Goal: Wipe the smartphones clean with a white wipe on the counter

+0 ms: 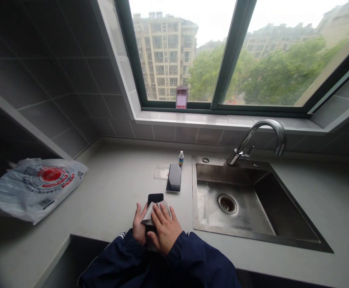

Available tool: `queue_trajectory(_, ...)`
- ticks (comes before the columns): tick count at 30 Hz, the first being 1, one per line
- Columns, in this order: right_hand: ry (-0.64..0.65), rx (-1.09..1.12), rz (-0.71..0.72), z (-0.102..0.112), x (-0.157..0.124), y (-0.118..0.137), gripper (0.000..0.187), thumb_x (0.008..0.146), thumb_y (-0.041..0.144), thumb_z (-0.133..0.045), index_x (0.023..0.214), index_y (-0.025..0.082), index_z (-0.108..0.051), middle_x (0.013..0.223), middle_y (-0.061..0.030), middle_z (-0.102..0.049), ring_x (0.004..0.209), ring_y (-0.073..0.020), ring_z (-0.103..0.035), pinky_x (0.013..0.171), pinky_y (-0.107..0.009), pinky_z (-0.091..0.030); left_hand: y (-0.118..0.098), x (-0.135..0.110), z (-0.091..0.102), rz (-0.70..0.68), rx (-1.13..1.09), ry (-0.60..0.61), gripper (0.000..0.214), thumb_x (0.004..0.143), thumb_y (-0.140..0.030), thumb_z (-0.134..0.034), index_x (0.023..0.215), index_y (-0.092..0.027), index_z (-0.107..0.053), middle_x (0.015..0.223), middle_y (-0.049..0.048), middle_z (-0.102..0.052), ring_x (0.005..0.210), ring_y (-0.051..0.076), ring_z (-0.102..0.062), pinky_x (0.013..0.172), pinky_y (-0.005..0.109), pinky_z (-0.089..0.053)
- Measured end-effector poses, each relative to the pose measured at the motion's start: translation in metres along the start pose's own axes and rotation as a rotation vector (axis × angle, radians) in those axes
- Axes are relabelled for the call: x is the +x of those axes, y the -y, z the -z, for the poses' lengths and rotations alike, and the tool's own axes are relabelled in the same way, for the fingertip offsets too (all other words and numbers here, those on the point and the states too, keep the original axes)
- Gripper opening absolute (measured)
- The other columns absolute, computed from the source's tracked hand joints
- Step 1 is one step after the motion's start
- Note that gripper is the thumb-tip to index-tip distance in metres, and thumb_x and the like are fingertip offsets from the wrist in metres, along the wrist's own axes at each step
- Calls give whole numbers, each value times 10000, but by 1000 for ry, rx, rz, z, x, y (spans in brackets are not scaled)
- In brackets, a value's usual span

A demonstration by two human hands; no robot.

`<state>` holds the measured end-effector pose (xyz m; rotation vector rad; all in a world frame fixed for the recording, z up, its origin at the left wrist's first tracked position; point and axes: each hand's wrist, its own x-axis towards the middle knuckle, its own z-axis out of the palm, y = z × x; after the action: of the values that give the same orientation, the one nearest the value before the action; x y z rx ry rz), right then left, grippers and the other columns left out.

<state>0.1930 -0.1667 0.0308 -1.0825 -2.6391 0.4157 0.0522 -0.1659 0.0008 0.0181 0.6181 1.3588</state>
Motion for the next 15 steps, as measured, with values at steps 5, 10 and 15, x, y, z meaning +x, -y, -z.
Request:
queue_trajectory(5,85,12,-80,-3,-12,9,719,933,483,-463,1529,158,-226,1595,-74,-49,1469,-331,-94,1162,-580,-156,-1,-1,-3,16,13,37,596,899,-585,-448,1350,-198,-494,1240,154,-646,1127,307,-622,1040,510,-400)
queue_trajectory(10,133,57,38,6,-28,24,743,902,403,-502,1542,221,-172,1598,-2,-23,1477,-297,-55,1185,-531,-139,-6,-10,-15,83,69,155,623,890,-646,-391,1226,-157,-580,1142,191,-681,994,334,-674,971,572,-427)
queue_trajectory(15,72,16,-12,7,-1,11,731,885,283,-466,1544,185,-165,1596,-12,-31,1478,-287,-64,1178,-534,-152,3,-1,-1,86,-6,137,622,913,-589,-400,1281,-119,-574,1225,191,-647,1222,331,-553,1111,508,-315)
